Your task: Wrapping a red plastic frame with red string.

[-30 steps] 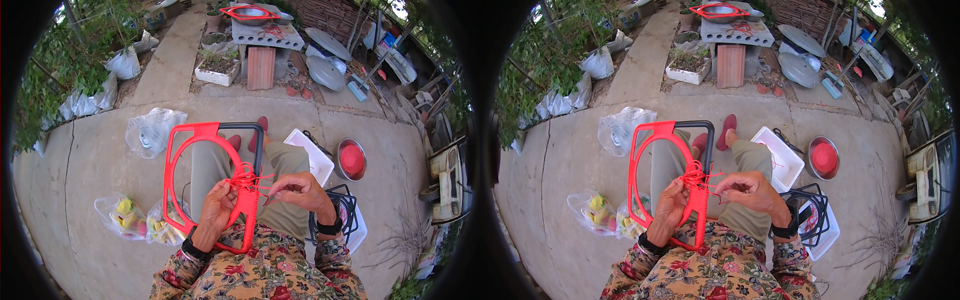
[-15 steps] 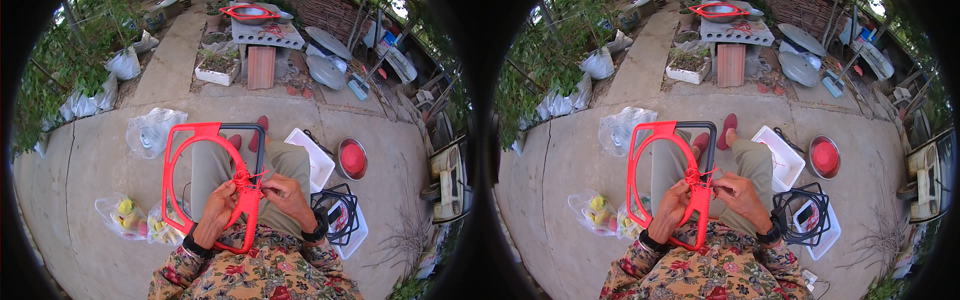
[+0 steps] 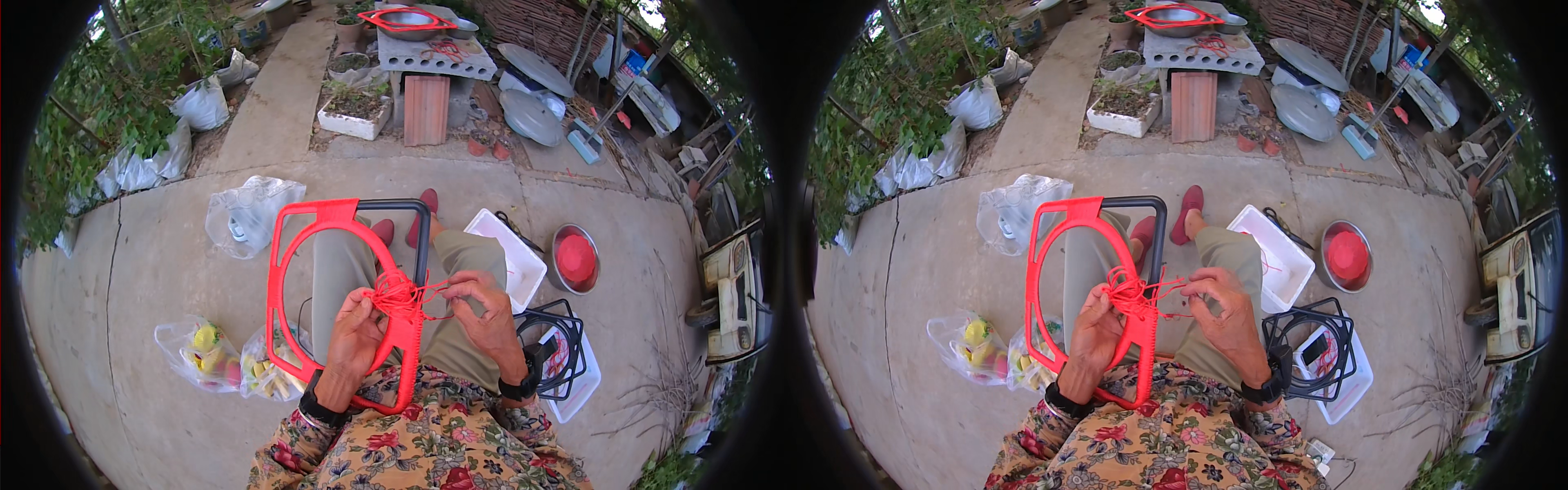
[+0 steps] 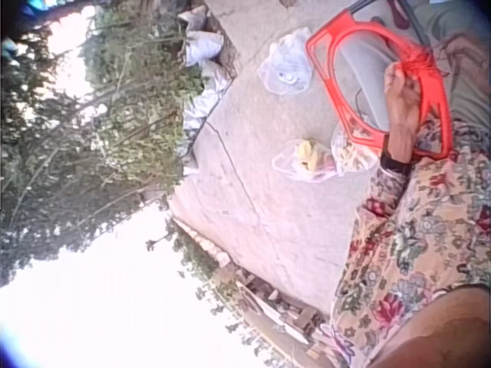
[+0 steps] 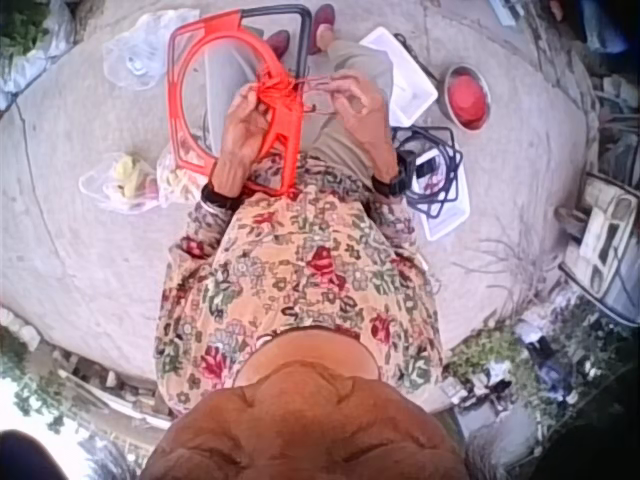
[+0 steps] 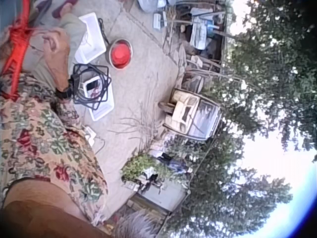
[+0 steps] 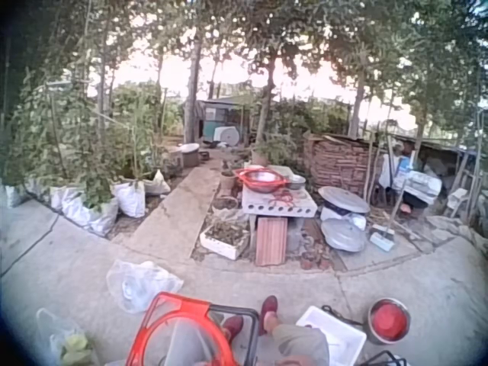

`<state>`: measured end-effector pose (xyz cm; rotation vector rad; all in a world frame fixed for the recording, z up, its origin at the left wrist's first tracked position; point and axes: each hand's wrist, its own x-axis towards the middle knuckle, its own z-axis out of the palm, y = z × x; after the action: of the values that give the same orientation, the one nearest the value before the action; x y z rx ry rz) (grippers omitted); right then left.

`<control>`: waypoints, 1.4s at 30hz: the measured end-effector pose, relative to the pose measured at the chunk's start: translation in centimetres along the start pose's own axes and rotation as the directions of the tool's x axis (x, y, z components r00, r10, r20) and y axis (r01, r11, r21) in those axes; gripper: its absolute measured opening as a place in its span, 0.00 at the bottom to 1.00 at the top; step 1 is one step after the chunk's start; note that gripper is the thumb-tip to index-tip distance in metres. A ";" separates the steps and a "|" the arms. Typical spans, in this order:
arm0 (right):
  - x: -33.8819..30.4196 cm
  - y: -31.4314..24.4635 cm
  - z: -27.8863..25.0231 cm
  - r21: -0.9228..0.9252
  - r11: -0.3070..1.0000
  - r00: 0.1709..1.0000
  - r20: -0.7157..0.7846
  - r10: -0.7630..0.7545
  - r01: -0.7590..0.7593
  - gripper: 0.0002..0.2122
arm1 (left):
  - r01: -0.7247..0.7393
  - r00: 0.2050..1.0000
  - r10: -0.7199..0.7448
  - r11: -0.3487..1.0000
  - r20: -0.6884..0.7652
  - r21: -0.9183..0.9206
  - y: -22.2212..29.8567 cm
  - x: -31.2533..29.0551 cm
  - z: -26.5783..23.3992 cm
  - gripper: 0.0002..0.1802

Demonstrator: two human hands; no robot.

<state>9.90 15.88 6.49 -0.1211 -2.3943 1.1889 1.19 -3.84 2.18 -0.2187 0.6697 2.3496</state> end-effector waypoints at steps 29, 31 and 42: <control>-0.1 3.5 5.5 0.328 0.904 0.923 0.353 0.150 -0.273 0.16 | 0.332 0.942 -0.318 0.929 -0.111 0.163 0.3 0.9 1.1 0.13; 0.2 3.0 6.4 0.387 0.877 0.919 0.372 0.133 -0.284 0.15 | 0.338 0.941 -0.335 0.929 -0.046 0.152 0.3 1.0 1.1 0.15; -0.8 2.4 4.9 0.264 0.960 0.980 0.194 0.045 -0.096 0.13 | 0.243 0.969 -0.236 0.961 -0.073 0.132 0.1 0.9 0.8 0.08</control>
<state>8.22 13.57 1.79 -0.0072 -2.3695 1.6142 0.45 -2.99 2.61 -0.2874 0.7867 2.0627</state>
